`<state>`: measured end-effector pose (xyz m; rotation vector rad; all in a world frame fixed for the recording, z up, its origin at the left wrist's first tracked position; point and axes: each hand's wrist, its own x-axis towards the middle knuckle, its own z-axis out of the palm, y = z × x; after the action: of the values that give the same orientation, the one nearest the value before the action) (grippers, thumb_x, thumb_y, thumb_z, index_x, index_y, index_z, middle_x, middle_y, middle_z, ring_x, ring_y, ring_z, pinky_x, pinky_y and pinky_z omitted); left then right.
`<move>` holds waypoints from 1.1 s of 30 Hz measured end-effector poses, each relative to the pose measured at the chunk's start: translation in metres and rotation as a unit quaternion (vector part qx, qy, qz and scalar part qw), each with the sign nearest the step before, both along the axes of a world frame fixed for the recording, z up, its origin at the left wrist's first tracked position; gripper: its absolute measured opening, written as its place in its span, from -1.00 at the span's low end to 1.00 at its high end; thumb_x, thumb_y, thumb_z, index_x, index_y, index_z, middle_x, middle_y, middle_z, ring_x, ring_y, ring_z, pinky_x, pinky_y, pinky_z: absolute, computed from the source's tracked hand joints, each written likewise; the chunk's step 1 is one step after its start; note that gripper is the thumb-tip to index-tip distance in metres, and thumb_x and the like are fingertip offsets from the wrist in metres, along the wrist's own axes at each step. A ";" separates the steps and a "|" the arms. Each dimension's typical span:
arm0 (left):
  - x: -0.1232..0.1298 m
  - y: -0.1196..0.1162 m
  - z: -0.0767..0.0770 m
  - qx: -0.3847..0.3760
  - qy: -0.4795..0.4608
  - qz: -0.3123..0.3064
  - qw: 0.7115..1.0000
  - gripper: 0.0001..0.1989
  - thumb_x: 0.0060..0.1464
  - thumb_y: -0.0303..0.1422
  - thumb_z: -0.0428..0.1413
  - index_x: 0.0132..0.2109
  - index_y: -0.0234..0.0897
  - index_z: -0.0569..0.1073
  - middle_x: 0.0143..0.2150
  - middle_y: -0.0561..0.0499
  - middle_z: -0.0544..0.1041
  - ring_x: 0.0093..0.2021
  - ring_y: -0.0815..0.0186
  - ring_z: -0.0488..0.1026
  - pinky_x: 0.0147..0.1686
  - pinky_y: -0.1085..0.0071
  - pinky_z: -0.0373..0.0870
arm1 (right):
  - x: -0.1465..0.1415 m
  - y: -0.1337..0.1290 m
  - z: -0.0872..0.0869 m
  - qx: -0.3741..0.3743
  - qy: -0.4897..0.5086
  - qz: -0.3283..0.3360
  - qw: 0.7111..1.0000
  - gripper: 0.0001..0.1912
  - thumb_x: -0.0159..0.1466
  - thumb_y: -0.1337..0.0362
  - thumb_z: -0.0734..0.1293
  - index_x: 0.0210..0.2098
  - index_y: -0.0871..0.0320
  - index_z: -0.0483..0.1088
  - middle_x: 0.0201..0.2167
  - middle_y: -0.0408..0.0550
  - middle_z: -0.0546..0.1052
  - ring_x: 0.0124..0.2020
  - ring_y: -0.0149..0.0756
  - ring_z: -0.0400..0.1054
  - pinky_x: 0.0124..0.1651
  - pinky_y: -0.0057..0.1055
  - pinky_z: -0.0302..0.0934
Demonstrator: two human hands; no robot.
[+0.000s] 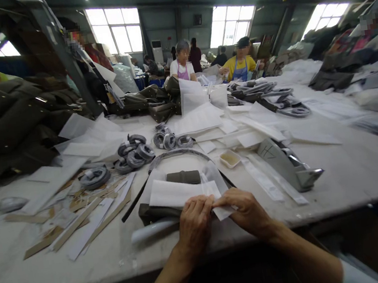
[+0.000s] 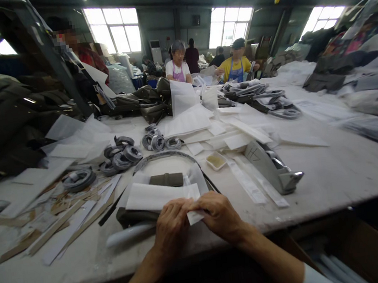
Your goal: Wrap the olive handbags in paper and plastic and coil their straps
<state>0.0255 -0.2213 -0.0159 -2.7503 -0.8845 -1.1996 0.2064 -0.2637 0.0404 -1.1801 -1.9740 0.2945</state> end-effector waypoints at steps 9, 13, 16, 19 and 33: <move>-0.001 -0.005 0.015 -0.133 -0.056 0.008 0.990 -0.26 0.04 -0.58 -0.01 0.37 -0.33 -0.03 -0.09 -0.10 0.52 -0.08 0.17 0.47 0.02 0.16 0.42 | -0.004 0.040 0.005 -0.122 0.014 -0.041 0.992 -0.83 0.28 0.35 0.28 -0.36 0.11 0.51 -0.43 -0.15 0.58 -0.42 -0.39 0.44 -0.29 -0.51 0.24; 0.000 -0.004 0.014 -0.122 -0.044 0.015 0.991 -0.31 0.09 -0.54 0.00 0.36 -0.33 0.01 -0.05 -0.14 0.52 -0.08 0.16 0.47 0.00 0.16 0.44 | -0.007 0.052 0.002 -0.171 -0.027 -0.090 0.981 -0.83 0.23 0.40 0.28 -0.36 0.11 0.52 -0.45 -0.16 0.58 -0.44 -0.37 0.43 -0.32 -0.50 0.19; 0.001 -0.003 0.013 -0.100 -0.037 0.021 0.994 -0.34 0.11 -0.53 0.00 0.35 -0.37 0.05 -0.06 -0.16 0.54 -0.06 0.14 0.47 -0.01 0.17 0.45 | -0.009 0.059 0.000 -0.191 -0.019 -0.094 0.977 -0.83 0.24 0.37 0.29 -0.38 0.09 0.52 -0.46 -0.17 0.58 -0.42 -0.36 0.44 -0.30 -0.48 0.19; 0.001 -0.004 0.009 -0.052 -0.018 0.027 0.998 -0.40 0.14 -0.54 -0.03 0.32 -0.40 0.10 -0.04 -0.19 0.53 -0.05 0.15 0.48 0.02 0.17 0.43 | -0.011 0.062 -0.004 -0.205 0.013 -0.098 0.974 -0.83 0.25 0.32 0.30 -0.44 0.09 0.50 -0.49 -0.20 0.56 -0.44 -0.37 0.41 -0.31 -0.48 0.19; 0.000 -0.003 0.003 0.041 0.049 0.013 0.998 -0.60 0.21 -0.55 -0.11 0.13 -0.40 0.40 0.09 -0.18 0.49 0.09 0.16 0.41 0.09 0.20 0.36 | -0.014 0.058 -0.027 -0.145 -0.011 -0.173 0.974 -0.90 0.22 0.35 0.38 -0.43 0.11 0.50 -0.38 -0.14 0.50 -0.32 -0.34 0.41 -0.17 -0.43 0.23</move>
<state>0.0254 -0.2238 -0.0129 -2.6994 -0.8389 -1.0614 0.1926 -0.2055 0.0132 -1.6935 -1.7411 0.3961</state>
